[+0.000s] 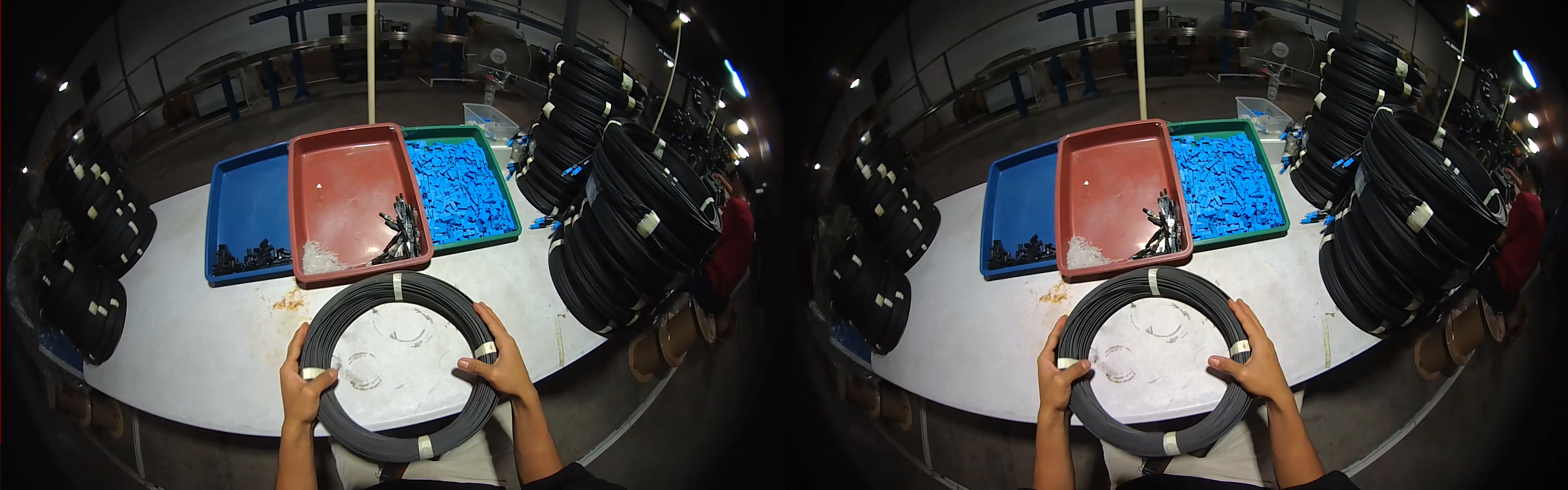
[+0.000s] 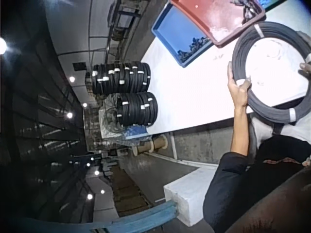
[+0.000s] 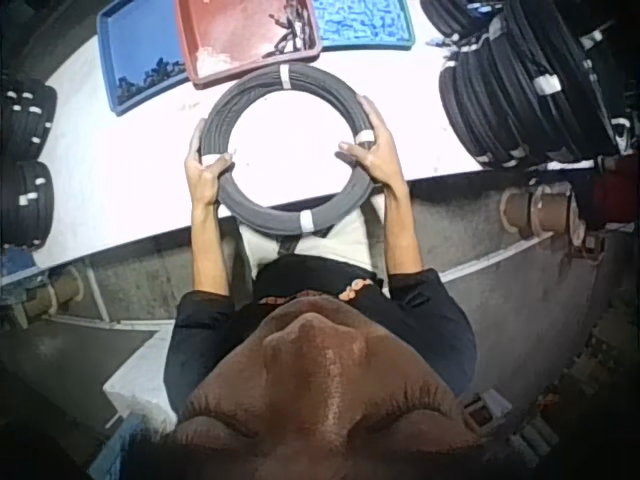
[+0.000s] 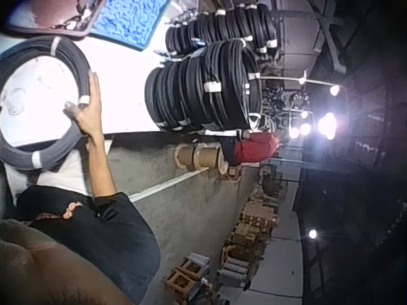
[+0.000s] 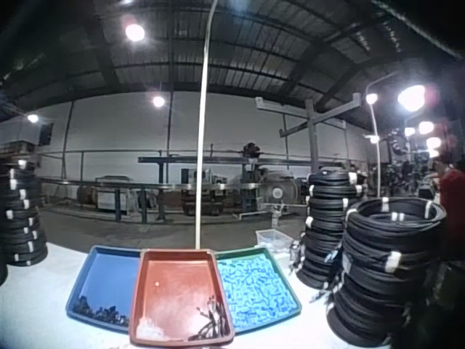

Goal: The person assembles connector components onto coiled cables by attaching plastic pieces from trays onto the cable ends. The person then stacks the finished cable coils and takes another coil to attach parts.

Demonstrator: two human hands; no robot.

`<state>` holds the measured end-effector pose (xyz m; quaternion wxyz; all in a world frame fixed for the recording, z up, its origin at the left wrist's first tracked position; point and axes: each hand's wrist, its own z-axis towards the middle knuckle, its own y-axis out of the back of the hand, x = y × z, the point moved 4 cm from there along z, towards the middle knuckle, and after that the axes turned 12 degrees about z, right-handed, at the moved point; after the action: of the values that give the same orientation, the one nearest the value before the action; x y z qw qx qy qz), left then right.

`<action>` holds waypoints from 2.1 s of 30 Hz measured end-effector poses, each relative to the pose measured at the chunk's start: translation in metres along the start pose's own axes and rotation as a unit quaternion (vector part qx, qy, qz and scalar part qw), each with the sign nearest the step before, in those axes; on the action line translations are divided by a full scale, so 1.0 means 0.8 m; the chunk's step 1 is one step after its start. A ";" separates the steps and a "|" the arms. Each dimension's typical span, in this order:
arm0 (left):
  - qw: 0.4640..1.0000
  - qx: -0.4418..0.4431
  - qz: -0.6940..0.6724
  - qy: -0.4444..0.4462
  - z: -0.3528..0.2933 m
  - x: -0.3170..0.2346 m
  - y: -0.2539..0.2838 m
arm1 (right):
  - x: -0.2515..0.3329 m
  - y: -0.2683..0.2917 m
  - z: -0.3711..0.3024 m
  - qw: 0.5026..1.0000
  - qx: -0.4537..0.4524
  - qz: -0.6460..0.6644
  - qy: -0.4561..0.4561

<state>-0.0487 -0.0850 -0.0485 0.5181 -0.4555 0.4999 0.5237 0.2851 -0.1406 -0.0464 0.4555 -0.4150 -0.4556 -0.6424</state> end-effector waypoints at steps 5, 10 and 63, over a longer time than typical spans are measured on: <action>1.000 0.000 -0.014 -0.011 -0.004 -0.009 0.000 | 0.012 0.000 -0.001 0.999 -0.002 0.009 -0.033; 0.996 -0.034 0.036 0.075 -0.020 -0.023 0.000 | 0.031 -0.009 0.003 0.993 -0.019 0.017 -0.119; 0.947 0.308 0.012 0.091 0.225 -0.442 -0.611 | 0.342 0.591 0.073 0.904 -0.415 -0.027 -0.097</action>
<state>0.4637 0.0452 0.2932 0.5788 -0.3131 0.6877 0.3066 0.6818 -0.2211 0.3253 0.1782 -0.6142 -0.2007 -0.7421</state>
